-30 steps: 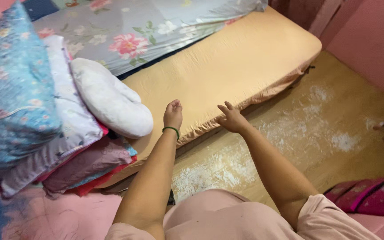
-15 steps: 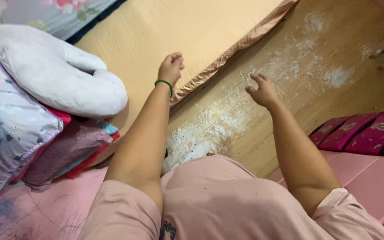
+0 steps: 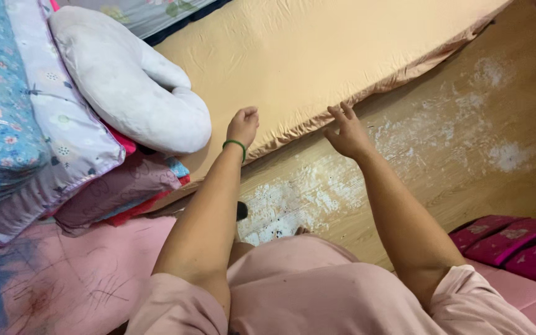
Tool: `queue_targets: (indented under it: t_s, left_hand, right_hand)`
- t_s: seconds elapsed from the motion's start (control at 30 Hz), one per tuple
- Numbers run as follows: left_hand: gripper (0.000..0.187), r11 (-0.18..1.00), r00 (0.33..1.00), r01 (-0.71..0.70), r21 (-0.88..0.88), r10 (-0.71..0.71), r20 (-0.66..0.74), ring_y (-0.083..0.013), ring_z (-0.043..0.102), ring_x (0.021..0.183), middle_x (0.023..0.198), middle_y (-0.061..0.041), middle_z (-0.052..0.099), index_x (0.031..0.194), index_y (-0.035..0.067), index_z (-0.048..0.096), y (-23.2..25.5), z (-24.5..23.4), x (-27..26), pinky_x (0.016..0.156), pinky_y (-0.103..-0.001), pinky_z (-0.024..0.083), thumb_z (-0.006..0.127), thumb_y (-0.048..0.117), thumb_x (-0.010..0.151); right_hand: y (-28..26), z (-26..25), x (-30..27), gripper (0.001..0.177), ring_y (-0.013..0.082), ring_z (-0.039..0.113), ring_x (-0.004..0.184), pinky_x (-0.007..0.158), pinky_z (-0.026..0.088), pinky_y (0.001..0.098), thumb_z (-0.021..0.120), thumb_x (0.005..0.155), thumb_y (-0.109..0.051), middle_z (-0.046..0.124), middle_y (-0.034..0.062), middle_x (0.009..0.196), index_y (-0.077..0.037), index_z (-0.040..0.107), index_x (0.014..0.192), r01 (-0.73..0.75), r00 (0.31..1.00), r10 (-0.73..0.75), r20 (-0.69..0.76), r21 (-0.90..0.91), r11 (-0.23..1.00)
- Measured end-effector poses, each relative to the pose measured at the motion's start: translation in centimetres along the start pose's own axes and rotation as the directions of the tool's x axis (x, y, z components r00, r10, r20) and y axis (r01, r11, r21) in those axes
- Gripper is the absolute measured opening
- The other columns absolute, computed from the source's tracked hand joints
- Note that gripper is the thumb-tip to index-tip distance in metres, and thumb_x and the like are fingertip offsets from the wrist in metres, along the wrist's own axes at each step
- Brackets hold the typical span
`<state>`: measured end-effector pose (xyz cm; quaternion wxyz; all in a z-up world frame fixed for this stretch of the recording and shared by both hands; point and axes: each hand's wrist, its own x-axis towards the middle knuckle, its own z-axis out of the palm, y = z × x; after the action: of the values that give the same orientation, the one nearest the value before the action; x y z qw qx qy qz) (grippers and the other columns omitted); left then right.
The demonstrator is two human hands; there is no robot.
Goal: The person organizes items on a pink desk, moves a small chair, and arranges bottles and a hairdryer on a shelf. They then gather a pile of clothes from the floor and smooth a beige mattress cover on a bed.
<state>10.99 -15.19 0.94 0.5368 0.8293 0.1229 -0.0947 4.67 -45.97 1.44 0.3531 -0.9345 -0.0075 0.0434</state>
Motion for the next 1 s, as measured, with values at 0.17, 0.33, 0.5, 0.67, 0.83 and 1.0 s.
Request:
queue_targets:
  t_s: [0.17, 0.33, 0.5, 0.67, 0.83, 1.0]
  left_hand:
    - [0.034, 0.998, 1.000, 0.028, -0.051, -0.028, 0.006, -0.0125, 0.074, 0.095, 0.108, -0.004, 0.076, 0.123, 0.009, 0.069, -3.3, 1.6, 1.5, 0.087, -0.029, 0.057, 0.062, 0.024, 0.094]
    - [0.035, 0.991, 0.992, -0.118, 0.064, 0.115, 0.046, -0.0172, 0.073, 0.099, 0.108, -0.008, 0.078, 0.123, 0.007, 0.070, -5.7, 6.6, 5.6, 0.091, -0.031, 0.056, 0.063, 0.026, 0.094]
    - [0.037, 0.978, 0.962, -0.196, 0.073, 0.177, 0.210, -0.0231, 0.068, 0.116, 0.123, -0.012, 0.072, 0.126, 0.006, 0.067, -5.5, 13.5, 8.0, 0.101, -0.034, 0.050, 0.063, 0.025, 0.094]
    - [0.055, 0.937, 0.936, -0.331, 0.111, 0.311, 0.166, -0.0336, 0.046, 0.142, 0.151, -0.017, 0.050, 0.143, 0.006, 0.052, -0.8, 17.6, 9.6, 0.117, -0.044, 0.039, 0.065, 0.021, 0.092]
    - [0.066, 0.859, 0.917, -0.389, 0.332, 0.326, 0.230, -0.0353, 0.025, 0.150, 0.164, -0.014, 0.025, 0.147, 0.019, 0.047, 3.9, 19.4, 12.2, 0.112, -0.057, 0.032, 0.071, 0.031, 0.086]
    - [0.062, 0.768, 0.841, -0.518, 0.376, 0.379, 0.385, -0.0337, 0.026, 0.154, 0.166, -0.015, 0.027, 0.145, 0.018, 0.052, 0.5, 19.2, 20.0, 0.122, -0.047, 0.030, 0.071, 0.033, 0.088]
  right_hand:
    - [0.8, 0.6, 0.6, 0.070, 0.0450, 0.040, 0.143, 0.114, 0.040, 0.0495, 0.073, 0.090, -0.030, 0.024, 0.0258, 0.165, -0.012, 0.046, 0.152, -0.067, 0.998, 0.066, -0.020, -0.030, 0.997]
    - [2.5, 2.5, -1.2, 0.072, 0.0447, 0.033, 0.148, 0.117, 0.038, 0.0500, 0.073, 0.089, -0.031, 0.023, 0.0237, 0.165, -0.016, 0.045, 0.153, -0.143, 0.988, 0.144, -0.047, 0.013, 0.990]
    - [3.2, 1.5, -2.1, 0.072, 0.0443, 0.030, 0.148, 0.117, 0.036, 0.0508, 0.071, 0.091, -0.033, 0.016, 0.0222, 0.167, -0.020, 0.040, 0.154, -0.359, 0.932, 0.359, -0.044, 0.007, 0.933]
    - [0.5, -2.4, -2.0, 0.074, 0.0419, 0.029, 0.152, 0.120, 0.034, 0.0495, 0.068, 0.091, -0.033, 0.011, 0.0209, 0.171, -0.022, 0.036, 0.158, -0.463, 0.865, 0.470, -0.176, 0.083, 0.883]
    - [-2.0, -4.8, 0.0, 0.083, 0.0424, 0.006, 0.155, 0.123, 0.017, 0.0534, 0.067, 0.094, -0.035, -0.004, 0.0187, 0.170, -0.025, 0.022, 0.162, -0.524, 0.848, 0.501, -0.172, -0.133, 0.841]
    - [0.5, -6.4, 3.8, 0.080, 0.0393, 0.003, 0.157, 0.124, 0.016, 0.0503, 0.064, 0.096, -0.033, -0.006, 0.0170, 0.171, -0.024, 0.021, 0.163, -0.527, 0.850, 0.515, -0.113, -0.164, 0.834]
